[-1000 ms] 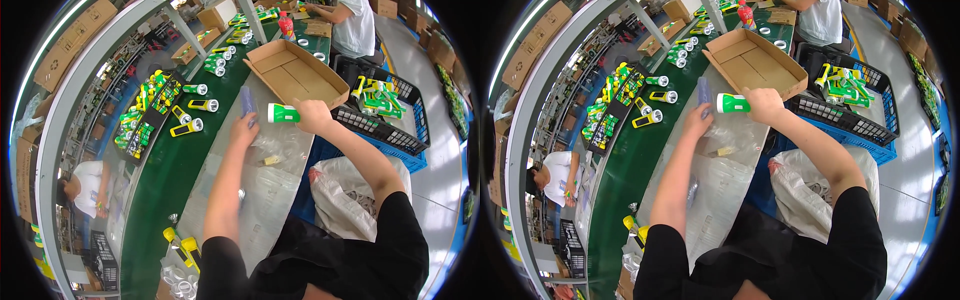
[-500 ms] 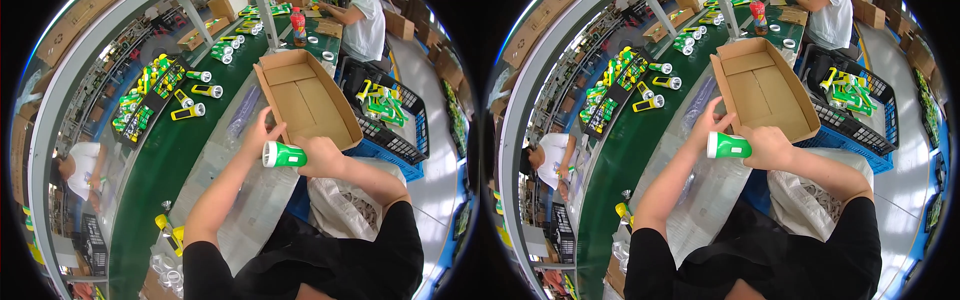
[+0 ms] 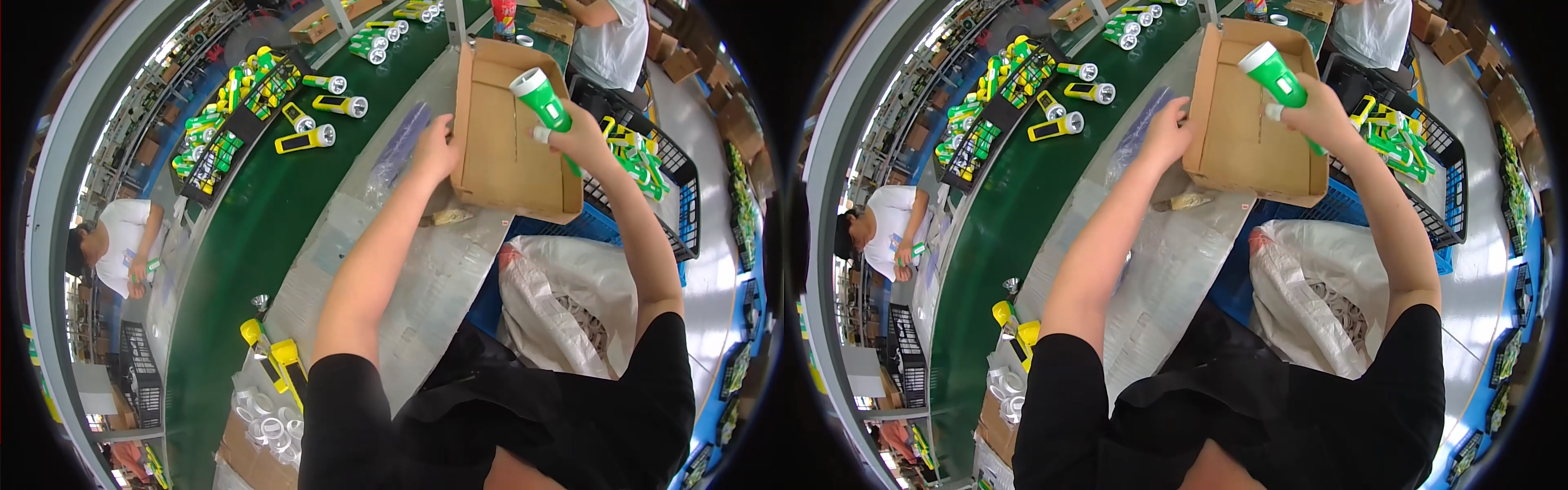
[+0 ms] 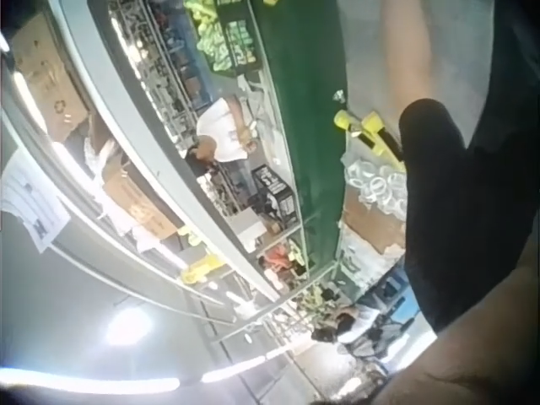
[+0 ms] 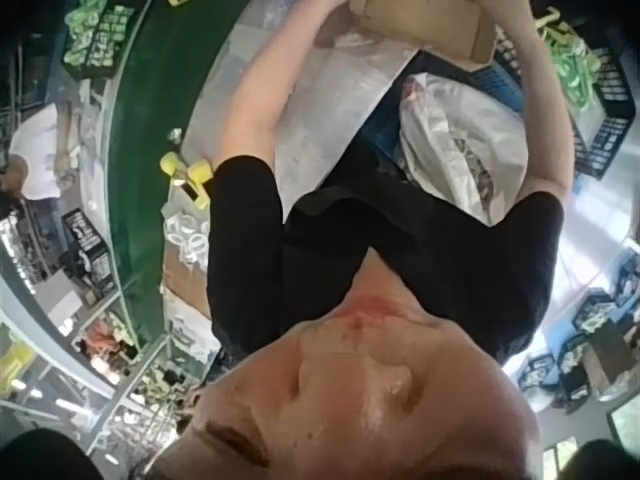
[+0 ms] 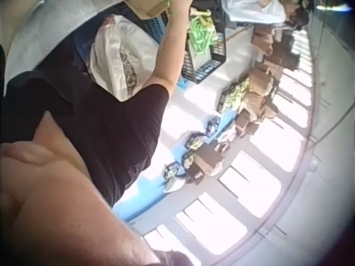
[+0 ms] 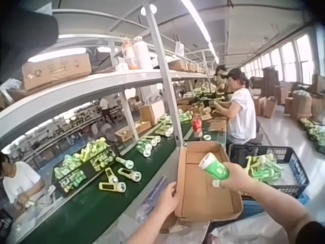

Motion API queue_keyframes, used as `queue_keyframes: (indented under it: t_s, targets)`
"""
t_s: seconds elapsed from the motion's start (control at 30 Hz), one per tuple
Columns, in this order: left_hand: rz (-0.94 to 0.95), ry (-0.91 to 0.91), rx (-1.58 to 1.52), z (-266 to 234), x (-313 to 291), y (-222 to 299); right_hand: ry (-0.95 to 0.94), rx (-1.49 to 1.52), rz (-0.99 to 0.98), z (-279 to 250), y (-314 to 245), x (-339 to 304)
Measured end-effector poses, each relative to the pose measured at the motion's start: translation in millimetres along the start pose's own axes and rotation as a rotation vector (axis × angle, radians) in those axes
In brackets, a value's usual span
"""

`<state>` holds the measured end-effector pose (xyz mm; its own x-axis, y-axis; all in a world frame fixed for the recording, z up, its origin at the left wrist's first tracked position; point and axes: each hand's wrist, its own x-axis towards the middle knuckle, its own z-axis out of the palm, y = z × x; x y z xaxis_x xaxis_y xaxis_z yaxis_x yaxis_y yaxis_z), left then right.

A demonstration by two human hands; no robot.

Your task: Assembling hand-held flashlights by attaching plastic rings and lamp heads to the main body on a factory assembly line.

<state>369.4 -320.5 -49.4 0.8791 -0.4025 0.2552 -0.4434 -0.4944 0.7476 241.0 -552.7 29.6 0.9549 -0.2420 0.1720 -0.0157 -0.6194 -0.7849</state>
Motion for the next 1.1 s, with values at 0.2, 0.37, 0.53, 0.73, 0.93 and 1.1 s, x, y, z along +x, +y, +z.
queue_keyframes:
  t_s: [0.2, 0.37, 0.53, 0.73, 0.93, 1.1]
  targets:
    - [-0.078, -0.196, 0.145, -45.2, -40.6, -10.4, 0.249, -0.713, 0.161, -23.7, 43.8, 19.2]
    - [0.222, -0.398, 0.287, -56.8, -113.3, -8.8, 0.140, -0.073, 0.301, -34.4, 120.7, 21.3]
    - [0.191, -0.198, 0.464, -64.2, -100.2, -22.1, 0.252, 0.301, 0.409, -19.0, 125.1, 2.2]
    - [0.327, 0.141, 0.075, -70.0, -124.6, 9.8, 0.275, 0.631, 0.428, 0.3, 83.5, -64.9]
    - [0.401, 0.253, -0.156, -78.5, -177.3, 64.3, 0.251, 0.717, 0.411, -2.1, 74.2, -113.3]
    - [0.601, 0.292, 0.096, -84.6, -206.1, 66.6, 0.297, 0.690, 0.424, 3.4, 75.4, -141.1]
